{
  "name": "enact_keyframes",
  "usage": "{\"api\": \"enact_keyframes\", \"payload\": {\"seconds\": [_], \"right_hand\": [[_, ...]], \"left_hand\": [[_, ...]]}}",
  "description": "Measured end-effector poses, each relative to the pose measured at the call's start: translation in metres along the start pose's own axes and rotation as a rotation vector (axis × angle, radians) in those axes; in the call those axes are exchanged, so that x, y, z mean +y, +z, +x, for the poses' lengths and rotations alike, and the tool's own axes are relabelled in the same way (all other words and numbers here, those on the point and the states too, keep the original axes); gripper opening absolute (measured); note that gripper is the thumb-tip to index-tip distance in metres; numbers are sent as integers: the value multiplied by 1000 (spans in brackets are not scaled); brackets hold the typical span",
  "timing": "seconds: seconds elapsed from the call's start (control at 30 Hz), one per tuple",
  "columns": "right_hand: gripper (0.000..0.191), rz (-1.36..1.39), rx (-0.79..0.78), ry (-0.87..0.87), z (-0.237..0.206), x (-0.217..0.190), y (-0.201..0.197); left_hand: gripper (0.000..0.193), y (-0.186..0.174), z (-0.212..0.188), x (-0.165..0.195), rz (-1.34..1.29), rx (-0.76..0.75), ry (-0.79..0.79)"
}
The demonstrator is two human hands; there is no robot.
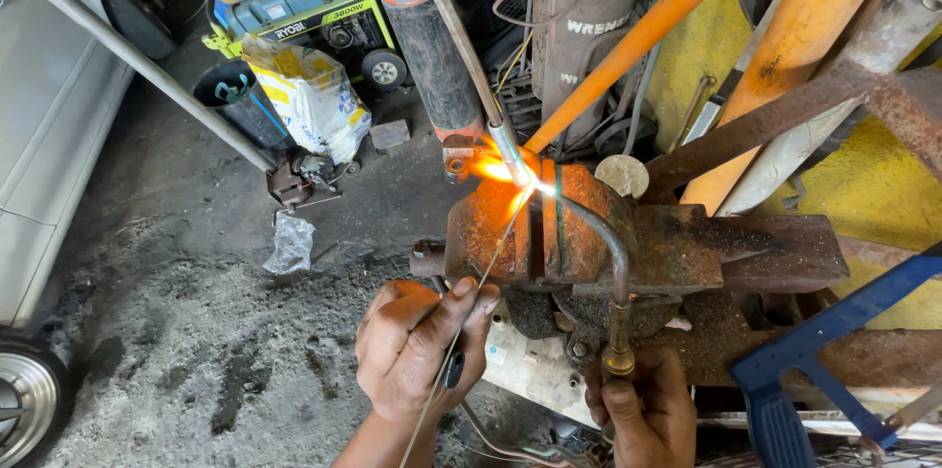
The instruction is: The person uses a welding torch and filler rod to weld a metal piece clamped in a vise. They repeatedly apply the flame and feed the rod into the molten area, adjusting the torch angle and position to cover different sections of the workpiece.
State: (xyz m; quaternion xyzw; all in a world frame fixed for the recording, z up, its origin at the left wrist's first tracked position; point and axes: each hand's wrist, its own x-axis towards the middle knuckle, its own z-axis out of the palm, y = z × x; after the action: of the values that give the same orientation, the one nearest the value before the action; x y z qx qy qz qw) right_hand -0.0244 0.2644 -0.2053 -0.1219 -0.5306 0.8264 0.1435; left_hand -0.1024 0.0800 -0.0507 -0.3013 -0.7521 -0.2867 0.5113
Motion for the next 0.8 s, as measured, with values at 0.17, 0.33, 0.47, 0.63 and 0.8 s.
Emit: {"api": "enact_keyframes", "payload": {"seconds": [0.17, 0.33, 0.47, 0.63, 0.8], "right_hand": [[38, 64, -29, -31, 1, -1, 2], [37, 44, -24, -35, 0, -4, 6], [36, 1, -23, -15, 0, -6, 6], [33, 31, 10, -2, -2, -3, 5], [34, 49, -13, -45, -3, 1, 1]], "left_hand": [[42, 1, 2, 1, -12, 13, -16], [41, -1, 1, -1, -28, 5, 1], [41, 0, 0, -2, -27, 14, 7], [39, -2, 0, -1, -15, 11, 12], [38, 0, 4, 0, -49, -8, 30]]}}
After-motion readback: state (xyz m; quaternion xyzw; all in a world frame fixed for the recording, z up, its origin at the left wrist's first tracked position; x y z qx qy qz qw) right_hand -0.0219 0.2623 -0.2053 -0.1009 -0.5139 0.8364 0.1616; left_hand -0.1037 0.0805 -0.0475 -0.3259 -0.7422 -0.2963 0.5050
